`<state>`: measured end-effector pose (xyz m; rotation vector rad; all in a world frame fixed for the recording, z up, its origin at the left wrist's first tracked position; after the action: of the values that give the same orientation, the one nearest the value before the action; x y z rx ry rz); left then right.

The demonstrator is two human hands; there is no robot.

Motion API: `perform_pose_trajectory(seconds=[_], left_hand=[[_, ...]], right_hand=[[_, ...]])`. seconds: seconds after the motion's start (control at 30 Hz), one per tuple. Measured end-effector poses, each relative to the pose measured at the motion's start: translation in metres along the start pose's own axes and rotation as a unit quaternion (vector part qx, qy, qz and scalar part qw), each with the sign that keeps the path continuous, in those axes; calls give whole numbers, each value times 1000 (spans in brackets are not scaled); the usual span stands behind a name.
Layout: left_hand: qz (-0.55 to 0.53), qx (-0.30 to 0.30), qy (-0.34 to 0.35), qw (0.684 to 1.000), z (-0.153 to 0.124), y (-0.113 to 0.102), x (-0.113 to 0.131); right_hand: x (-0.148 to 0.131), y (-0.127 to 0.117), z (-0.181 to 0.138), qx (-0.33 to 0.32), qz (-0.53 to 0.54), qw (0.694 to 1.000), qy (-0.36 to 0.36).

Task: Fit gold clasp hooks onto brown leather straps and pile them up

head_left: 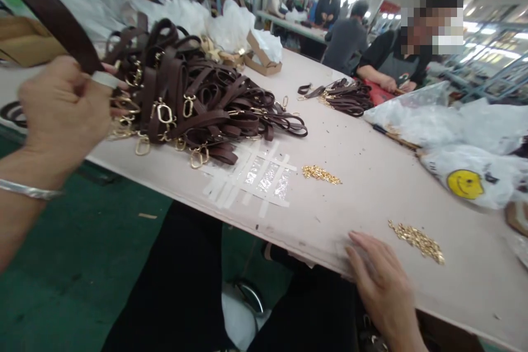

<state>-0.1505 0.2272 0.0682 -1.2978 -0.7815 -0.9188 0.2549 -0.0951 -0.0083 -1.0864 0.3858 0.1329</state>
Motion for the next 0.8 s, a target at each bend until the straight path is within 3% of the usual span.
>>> perform_pose_trajectory(seconds=[0.07, 0.1, 0.17, 0.23, 0.33, 0.57, 0.63, 0.7, 0.8], left_hand=[[-6, 87, 61, 994, -17, -2, 24], [-36, 87, 62, 994, -24, 4, 26], [-139, -1, 4, 990, -35, 33, 15], [-231, -101, -62, 966, -52, 65, 0], [-281, -219, -122, 926, -86, 104, -14], [-339, -316, -171, 870, -144, 162, -19], [-341, -329, -167, 865, -151, 171, -17], [-344, -339, -158, 861, -157, 177, -13], [-363, -347, -147, 852, -165, 184, -7]], right_hand=[[-22, 31, 36, -42, -14, 997, -59], [-30, 45, 51, -54, -24, 995, -79], [-39, 64, 77, -52, -48, 993, -97], [-41, 77, 97, -36, -70, 992, -95], [-43, 91, 116, -33, -87, 990, -105], [-43, 101, 128, -30, -76, 987, -135], [-35, 92, 125, -5, -50, 994, -96], [-22, 77, 117, 24, 13, 1000, -11], [-12, 66, 93, 22, 181, 975, 127]])
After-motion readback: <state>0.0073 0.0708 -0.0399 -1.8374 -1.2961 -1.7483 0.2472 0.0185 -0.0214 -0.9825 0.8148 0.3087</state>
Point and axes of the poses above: each hand's wrist, its own z-axis towards the middle knuckle, its own y-axis out of the palm, x = y × z, the point moved 9 cm from there along z, towards the middle knuckle, and after that the axes turned 4 degrees about -x, right-handed, at the moved point
